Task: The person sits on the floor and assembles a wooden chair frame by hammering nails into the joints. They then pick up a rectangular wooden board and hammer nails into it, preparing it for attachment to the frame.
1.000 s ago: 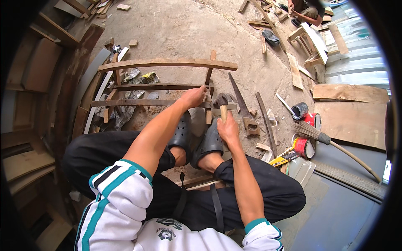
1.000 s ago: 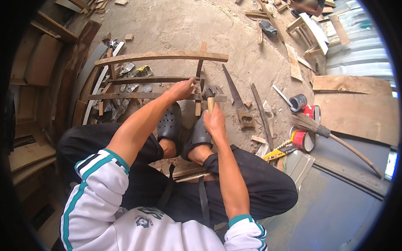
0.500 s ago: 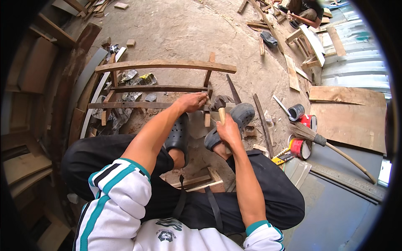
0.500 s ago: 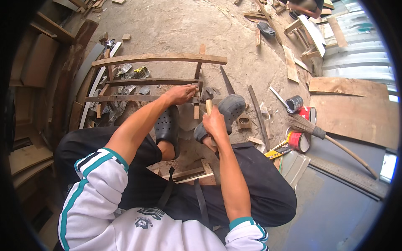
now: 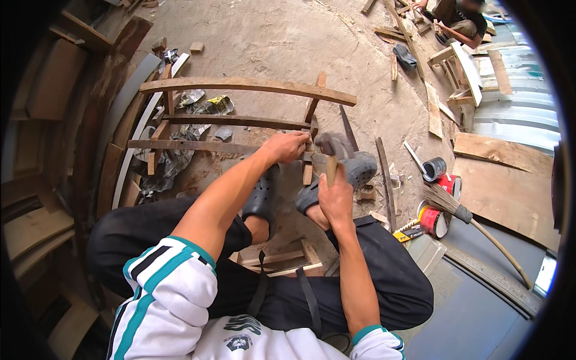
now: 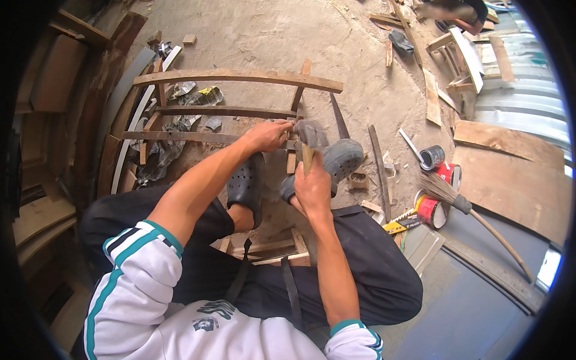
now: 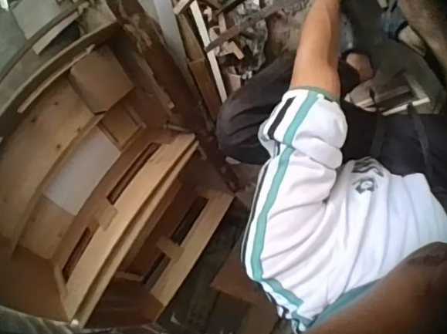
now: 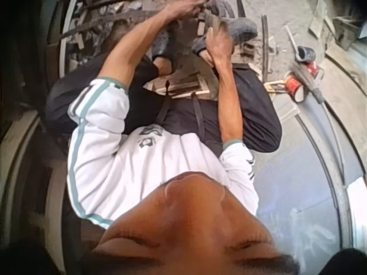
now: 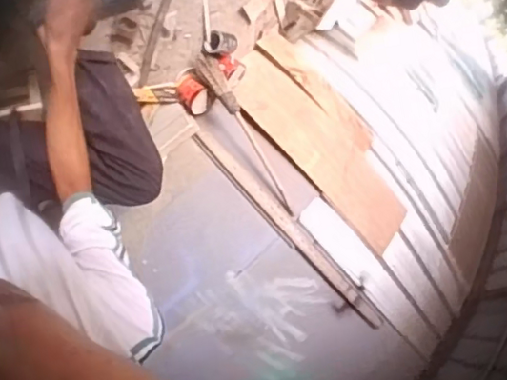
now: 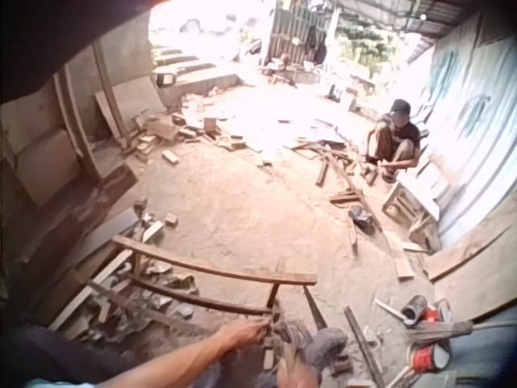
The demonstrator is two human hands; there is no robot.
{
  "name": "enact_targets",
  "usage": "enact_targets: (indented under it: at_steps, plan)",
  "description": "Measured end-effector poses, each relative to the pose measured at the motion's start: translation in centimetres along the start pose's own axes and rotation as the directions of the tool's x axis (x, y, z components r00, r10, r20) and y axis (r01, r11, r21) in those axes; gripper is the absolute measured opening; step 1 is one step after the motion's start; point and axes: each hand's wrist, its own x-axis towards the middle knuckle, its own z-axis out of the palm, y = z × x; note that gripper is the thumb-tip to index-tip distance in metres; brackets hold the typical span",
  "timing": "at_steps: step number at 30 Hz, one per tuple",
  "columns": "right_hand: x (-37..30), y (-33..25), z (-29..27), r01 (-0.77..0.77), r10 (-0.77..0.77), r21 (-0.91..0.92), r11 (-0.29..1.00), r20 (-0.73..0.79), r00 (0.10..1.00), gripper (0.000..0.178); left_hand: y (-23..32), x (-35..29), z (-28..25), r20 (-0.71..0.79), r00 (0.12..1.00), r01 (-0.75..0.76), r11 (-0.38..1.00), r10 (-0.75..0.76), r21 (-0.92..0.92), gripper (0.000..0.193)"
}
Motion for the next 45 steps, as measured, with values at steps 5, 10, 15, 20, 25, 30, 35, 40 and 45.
enact_targets:
  at_steps: [5, 10, 15, 20, 25, 30, 35, 40, 45]
  plan:
    - [0.0, -0.2, -0.7, -0.042, 0.045, -0.042, 0.998, 0.081, 0.996, 0.035, -0.2, -0.5, 0.3, -0.034, 0.999, 0.002, 1.0, -0.002, 0.011, 0.038]
    - [-0.1, -2.3, -1.2, 0.064, -0.057, 0.066, 0.996, -0.107, 0.993, 0.035, -0.5, -0.2, 0.4, -0.056, 0.998, -0.028, 0.999, 0.029, 0.025, 0.038]
    - [0.9, 1.2, -0.7, -0.144, 0.155, -0.072, 0.987, 0.188, 0.97, 0.036, -0.7, 0.1, 1.1, -0.063, 0.997, -0.043, 0.999, 0.043, -0.005, 0.038]
    - [0.6, -1.7, -2.4, -0.076, 0.076, 0.015, 0.997, 0.027, 0.997, 0.035, -1.6, 0.2, 1.2, -0.084, 0.994, -0.07, 0.996, 0.066, -0.05, 0.039]
    - [0.7, -1.8, -2.2, -0.06, 0.062, 0.075, 0.995, -0.026, 0.998, 0.036, -1.1, 3.1, 0.8, -0.163, 0.982, 0.078, 0.994, -0.09, -0.082, 0.033]
    - [0.2, 0.3, -1.7, -0.159, 0.16, 0.068, 0.985, -0.008, 0.987, 0.034, 1.8, 5.7, 0.2, -0.145, 0.896, 0.396, 0.904, -0.419, -0.161, 0.034]
    - [0.6, 1.3, -1.2, -0.176, 0.176, 0.106, 0.979, 0.017, 0.984, 0.033, 1.5, 6.8, 2.2, -0.276, 0.778, 0.556, 0.823, -0.565, -0.118, 0.07]
    - [1.4, 1.1, -1.5, -0.188, 0.183, 0.111, 0.976, 0.051, 0.982, 0.032, 1.7, 6.2, 2.0, -0.307, 0.801, 0.551, 0.833, -0.514, 0.045, 0.096]
    - [1.5, -0.8, -1.9, -0.139, 0.134, 0.109, 0.984, 0.05, 0.99, 0.034, 0.4, 5.3, 1.9, -0.134, 0.821, 0.569, 0.814, -0.554, 0.116, 0.1]
